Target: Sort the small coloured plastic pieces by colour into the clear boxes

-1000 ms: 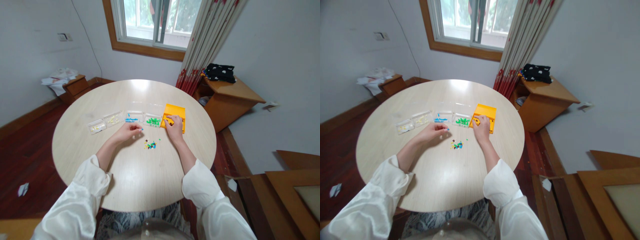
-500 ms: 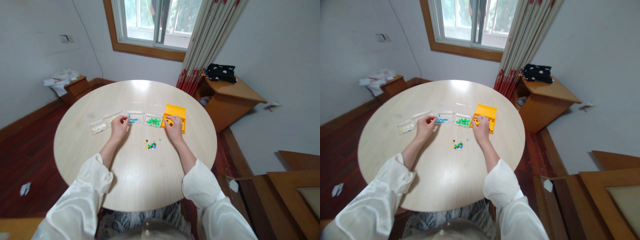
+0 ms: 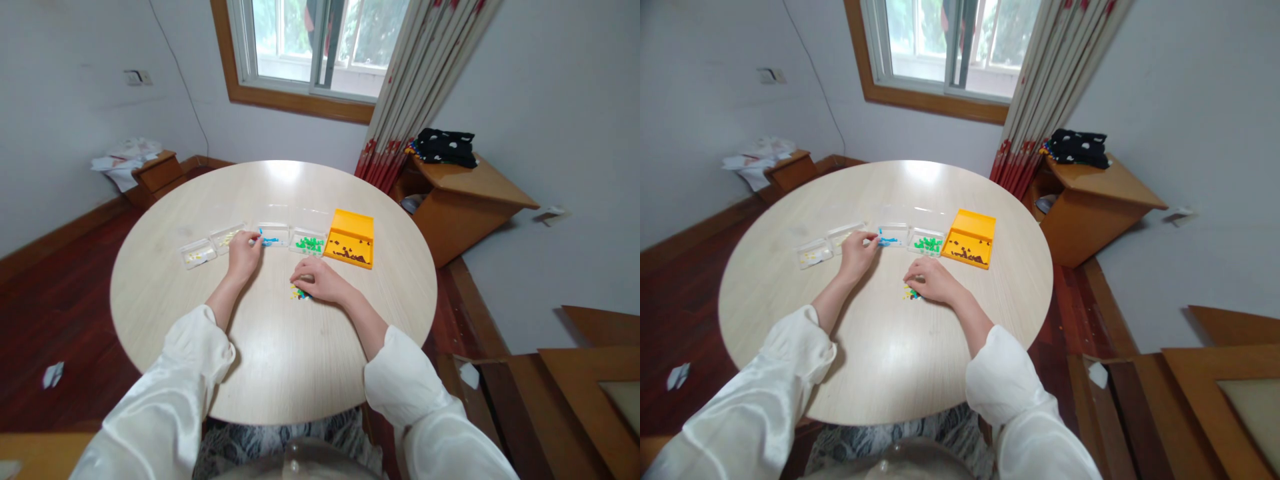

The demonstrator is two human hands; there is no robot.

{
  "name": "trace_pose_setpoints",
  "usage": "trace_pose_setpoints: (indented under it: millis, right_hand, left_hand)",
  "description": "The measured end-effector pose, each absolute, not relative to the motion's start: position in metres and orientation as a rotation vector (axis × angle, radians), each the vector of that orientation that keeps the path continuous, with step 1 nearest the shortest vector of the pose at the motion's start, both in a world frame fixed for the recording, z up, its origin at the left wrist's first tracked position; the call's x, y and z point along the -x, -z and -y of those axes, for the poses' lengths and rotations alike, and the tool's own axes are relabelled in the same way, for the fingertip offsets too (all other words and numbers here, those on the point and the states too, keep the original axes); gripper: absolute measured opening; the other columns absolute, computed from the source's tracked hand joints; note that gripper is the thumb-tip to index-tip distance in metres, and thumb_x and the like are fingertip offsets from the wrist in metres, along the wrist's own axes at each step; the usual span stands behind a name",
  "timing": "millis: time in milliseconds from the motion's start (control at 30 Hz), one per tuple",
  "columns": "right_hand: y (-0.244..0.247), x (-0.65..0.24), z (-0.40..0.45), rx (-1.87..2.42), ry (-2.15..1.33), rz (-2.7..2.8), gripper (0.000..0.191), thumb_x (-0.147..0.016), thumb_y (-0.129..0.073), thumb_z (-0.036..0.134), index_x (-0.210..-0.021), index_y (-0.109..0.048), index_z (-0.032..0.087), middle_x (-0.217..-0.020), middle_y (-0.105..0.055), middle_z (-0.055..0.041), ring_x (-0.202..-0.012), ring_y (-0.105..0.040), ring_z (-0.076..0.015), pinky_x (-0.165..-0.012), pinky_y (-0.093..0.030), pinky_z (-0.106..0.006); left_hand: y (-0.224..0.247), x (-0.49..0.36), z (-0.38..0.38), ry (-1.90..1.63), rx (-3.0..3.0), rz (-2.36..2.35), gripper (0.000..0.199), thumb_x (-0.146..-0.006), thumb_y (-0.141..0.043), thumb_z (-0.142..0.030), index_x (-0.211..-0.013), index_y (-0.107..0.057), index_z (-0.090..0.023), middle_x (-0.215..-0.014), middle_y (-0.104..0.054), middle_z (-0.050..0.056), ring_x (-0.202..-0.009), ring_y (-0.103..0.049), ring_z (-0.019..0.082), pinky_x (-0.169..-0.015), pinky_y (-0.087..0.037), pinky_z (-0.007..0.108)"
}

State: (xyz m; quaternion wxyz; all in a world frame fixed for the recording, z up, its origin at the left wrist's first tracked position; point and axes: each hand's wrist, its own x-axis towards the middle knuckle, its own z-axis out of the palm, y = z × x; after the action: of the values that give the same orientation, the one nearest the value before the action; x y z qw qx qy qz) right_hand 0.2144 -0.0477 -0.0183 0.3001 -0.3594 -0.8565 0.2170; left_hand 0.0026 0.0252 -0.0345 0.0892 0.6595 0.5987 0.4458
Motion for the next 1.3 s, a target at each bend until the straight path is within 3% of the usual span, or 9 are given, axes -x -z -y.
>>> trace_pose_setpoints:
  millis: [500, 767, 1000, 1300]
  right_hand:
    - [0.021, -0.219, 0.046, 0.967, -0.564, 2.280, 0.010, -0.073, -0.066, 0.012, -0.075, -0.072, 0.020, -0.079, -0.064, -0.0023, -0.079, -0.058, -0.0146, -0.079, -0.044, -0.030]
    - [0.020, -0.218, 0.045, 1.099, -0.613, 2.116, 0.008, -0.074, -0.060, 0.014, -0.076, -0.067, 0.019, -0.076, -0.067, -0.0012, -0.075, -0.060, -0.0144, -0.076, -0.046, -0.030]
    - [0.013, -0.235, 0.035, 1.278, -0.310, 1.496, 0.014, -0.078, -0.056, 0.030, -0.081, -0.064, 0.019, -0.081, -0.068, -0.0044, -0.076, -0.061, -0.0175, -0.073, -0.046, -0.031]
    - [0.024, -0.268, 0.015, 1.406, -0.149, 1.197, 0.014, -0.075, -0.051, 0.027, -0.081, -0.060, 0.018, -0.074, -0.063, -0.0025, -0.068, -0.055, -0.0153, -0.070, -0.046, -0.030]
  left_hand:
    - [0.031, -0.007, -0.018, -1.348, -2.006, -1.722, 0.011, -0.075, -0.060, -0.023, -0.083, -0.065, -0.017, -0.080, -0.060, 0.005, -0.083, -0.056, 0.021, -0.082, -0.043, 0.034]
    - [0.024, -0.011, -0.011, -1.335, -2.005, -1.662, 0.005, -0.075, -0.058, -0.024, -0.073, -0.061, -0.019, -0.074, -0.061, 0.004, -0.075, -0.055, 0.019, -0.076, -0.042, 0.032]
    - [0.021, -0.014, -0.002, -1.263, -2.003, -1.600, 0.034, -0.077, -0.053, -0.035, -0.050, -0.041, -0.020, -0.052, -0.044, -0.002, -0.055, -0.041, 0.013, -0.059, -0.034, 0.027]
    - [0.020, -0.019, 0.006, -1.077, -2.062, -1.360, 0.023, -0.074, -0.056, -0.035, -0.059, -0.056, -0.018, -0.056, -0.053, -0.002, -0.056, -0.045, 0.012, -0.058, -0.036, 0.025]
